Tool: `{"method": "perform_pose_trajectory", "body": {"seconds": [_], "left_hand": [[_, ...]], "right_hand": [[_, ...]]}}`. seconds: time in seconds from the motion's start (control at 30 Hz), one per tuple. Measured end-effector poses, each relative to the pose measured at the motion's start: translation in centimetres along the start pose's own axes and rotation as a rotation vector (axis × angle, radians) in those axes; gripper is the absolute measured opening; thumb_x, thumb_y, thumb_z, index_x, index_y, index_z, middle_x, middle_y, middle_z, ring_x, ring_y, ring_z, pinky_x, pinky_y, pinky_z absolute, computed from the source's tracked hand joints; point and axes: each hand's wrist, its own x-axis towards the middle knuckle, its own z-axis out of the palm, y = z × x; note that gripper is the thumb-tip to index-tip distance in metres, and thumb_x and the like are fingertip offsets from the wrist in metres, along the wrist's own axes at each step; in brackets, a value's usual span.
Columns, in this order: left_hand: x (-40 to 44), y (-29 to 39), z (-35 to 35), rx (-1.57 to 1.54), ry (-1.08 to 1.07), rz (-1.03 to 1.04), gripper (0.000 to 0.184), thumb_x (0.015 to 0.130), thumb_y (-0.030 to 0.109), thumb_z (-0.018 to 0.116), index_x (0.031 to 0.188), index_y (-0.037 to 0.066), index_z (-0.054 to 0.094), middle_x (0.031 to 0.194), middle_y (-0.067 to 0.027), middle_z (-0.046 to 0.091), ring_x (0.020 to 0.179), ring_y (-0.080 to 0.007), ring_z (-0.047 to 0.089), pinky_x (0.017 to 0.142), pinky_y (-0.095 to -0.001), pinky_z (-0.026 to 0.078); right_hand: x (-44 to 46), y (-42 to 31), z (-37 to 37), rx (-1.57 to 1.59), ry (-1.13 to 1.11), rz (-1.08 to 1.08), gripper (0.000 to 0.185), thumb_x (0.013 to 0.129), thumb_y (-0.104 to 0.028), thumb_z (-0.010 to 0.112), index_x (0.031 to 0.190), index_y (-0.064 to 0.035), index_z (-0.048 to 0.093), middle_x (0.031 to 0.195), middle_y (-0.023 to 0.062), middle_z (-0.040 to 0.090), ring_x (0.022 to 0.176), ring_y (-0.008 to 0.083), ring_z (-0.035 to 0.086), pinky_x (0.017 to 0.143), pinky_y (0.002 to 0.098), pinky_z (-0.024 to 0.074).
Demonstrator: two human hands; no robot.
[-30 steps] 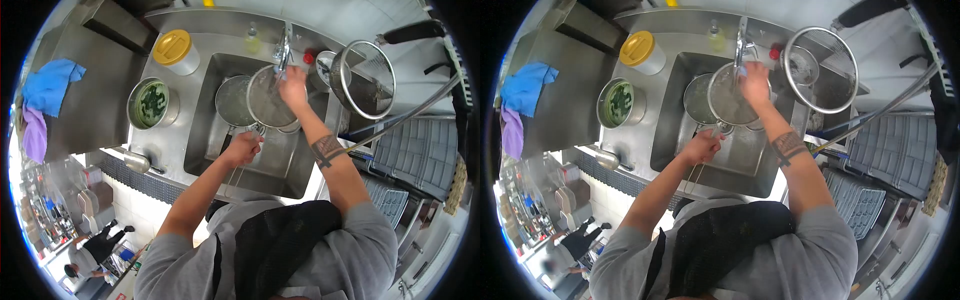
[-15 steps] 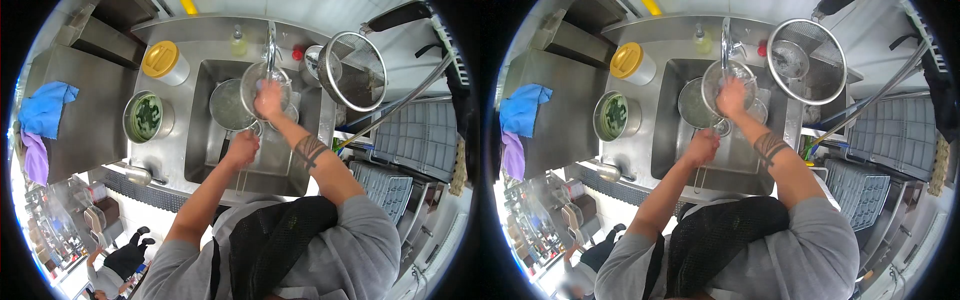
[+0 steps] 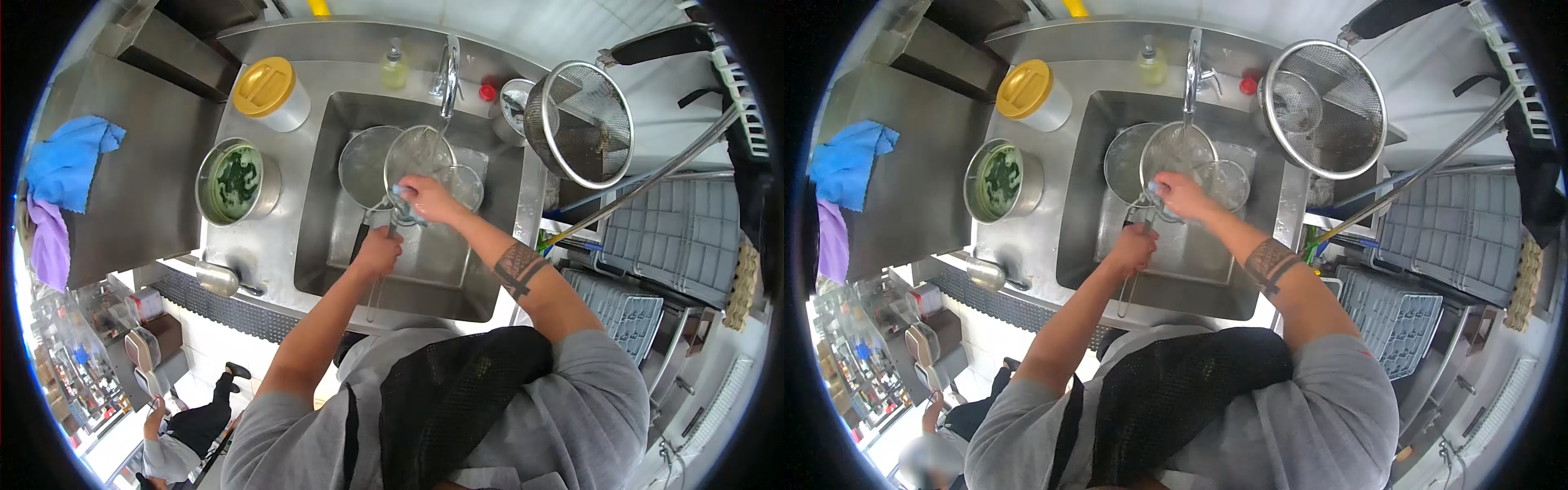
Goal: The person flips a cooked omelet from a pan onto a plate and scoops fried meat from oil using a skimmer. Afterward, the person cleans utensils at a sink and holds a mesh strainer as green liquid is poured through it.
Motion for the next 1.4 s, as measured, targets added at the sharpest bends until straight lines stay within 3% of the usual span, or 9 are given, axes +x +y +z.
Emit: {"method": "perform_pose_trajectory", "body": {"seconds": [0.17, 0.4, 0.5, 0.63, 0.83, 1.0, 1.1, 1.2, 1.4], "left_hand": [[-0.9, 4.3, 0.7, 0.093, 0.168, 0.063, 0.032, 0.097, 0.034, 0.058, 0.093, 0.002, 0.059, 0.066, -0.0029, 0.053, 0.047, -0.0126, 0.045, 0.043, -0.0302, 0.035], [3.2, 6.9, 1.9, -0.263, -0.052, 0.192, 0.028, 0.098, 0.031, 0.058, 0.089, 0.004, 0.058, 0.073, -0.0037, 0.056, 0.059, -0.0150, 0.055, 0.049, -0.0327, 0.044], [6.3, 9.1, 3.4, -0.683, -0.092, 0.189, 0.017, 0.096, 0.023, 0.058, 0.094, 0.006, 0.059, 0.081, -0.0063, 0.061, 0.068, -0.0183, 0.062, 0.060, -0.0340, 0.053], [12.0, 11.7, 3.9, -0.895, -0.202, 0.247, 0.015, 0.094, 0.019, 0.058, 0.098, 0.005, 0.059, 0.088, -0.0095, 0.064, 0.075, -0.0229, 0.065, 0.073, -0.0376, 0.057], [18.1, 13.6, 3.0, -1.031, -0.279, -0.004, 0.023, 0.093, 0.023, 0.053, 0.105, 0.005, 0.059, 0.104, -0.0147, 0.064, 0.085, -0.0281, 0.066, 0.076, -0.0428, 0.057], [20.4, 13.4, 2.0, -1.027, -0.244, 0.098, 0.017, 0.093, 0.023, 0.055, 0.105, 0.010, 0.059, 0.102, -0.0076, 0.066, 0.083, -0.0255, 0.067, 0.071, -0.0444, 0.057], [32.5, 8.4, 3.4, -1.421, -0.698, -0.001, 0.015, 0.096, 0.023, 0.051, 0.102, 0.012, 0.060, 0.097, -0.0057, 0.066, 0.079, -0.0238, 0.065, 0.066, -0.0431, 0.055], [33.9, 6.6, 4.6, -1.030, -0.470, 0.302, 0.018, 0.100, 0.022, 0.045, 0.101, 0.013, 0.060, 0.093, -0.0043, 0.065, 0.074, -0.0210, 0.062, 0.065, -0.0431, 0.055], [12.0, 11.2, 3.3, -0.815, -0.252, 0.061, 0.014, 0.101, 0.013, 0.046, 0.106, 0.011, 0.060, 0.090, -0.0041, 0.064, 0.068, -0.0140, 0.058, 0.066, -0.0346, 0.055]], "right_hand": [[-0.4, 3.1, -11.7, 0.048, 0.753, 0.176, 0.023, 0.096, -0.019, 0.061, 0.110, -0.0020, 0.064, 0.101, 0.0170, 0.069, 0.093, 0.0279, 0.066, 0.087, 0.0407, 0.0507], [3.5, 5.4, -20.3, -0.523, 0.788, -0.162, 0.028, 0.089, -0.020, 0.064, 0.108, -0.0006, 0.066, 0.102, 0.0202, 0.065, 0.098, 0.0399, 0.060, 0.086, 0.0446, 0.0486], [3.5, -2.8, -14.0, 0.603, 0.106, 0.289, 0.016, 0.095, -0.013, 0.064, 0.103, -0.0003, 0.069, 0.101, 0.0088, 0.070, 0.089, 0.0167, 0.065, 0.083, 0.0318, 0.0522], [6.5, -7.1, -10.6, 1.030, -0.024, 0.535, 0.019, 0.098, -0.016, 0.061, 0.103, 0.0010, 0.065, 0.082, 0.0061, 0.065, 0.076, 0.0176, 0.064, 0.078, 0.0319, 0.0537], [9.8, -1.2, -9.8, 1.028, -0.068, 0.549, 0.031, 0.098, -0.031, 0.062, 0.102, -0.0008, 0.064, 0.063, 0.0056, 0.054, 0.050, 0.0191, 0.048, 0.073, 0.0341, 0.0523], [9.7, -1.4, -8.9, 1.173, -0.137, 0.554, 0.049, 0.100, -0.039, 0.056, 0.125, 0.0039, 0.053, 0.116, 0.0208, 0.064, 0.109, 0.0299, 0.063, 0.097, 0.0440, 0.0514], [9.9, -3.7, -8.8, 1.241, -0.233, 0.596, 0.053, 0.101, -0.039, 0.053, 0.131, 0.0052, 0.049, 0.123, 0.0236, 0.062, 0.113, 0.0313, 0.062, 0.098, 0.0420, 0.0505], [10.3, -3.4, -9.6, 1.246, -0.358, 0.592, 0.052, 0.102, -0.036, 0.053, 0.134, 0.0053, 0.048, 0.129, 0.0245, 0.059, 0.117, 0.0321, 0.060, 0.100, 0.0417, 0.0491], [10.6, -4.2, -10.5, 0.854, -0.335, 0.620, 0.051, 0.100, -0.036, 0.055, 0.131, 0.0042, 0.052, 0.125, 0.0199, 0.062, 0.116, 0.0289, 0.060, 0.100, 0.0408, 0.0478]]}}
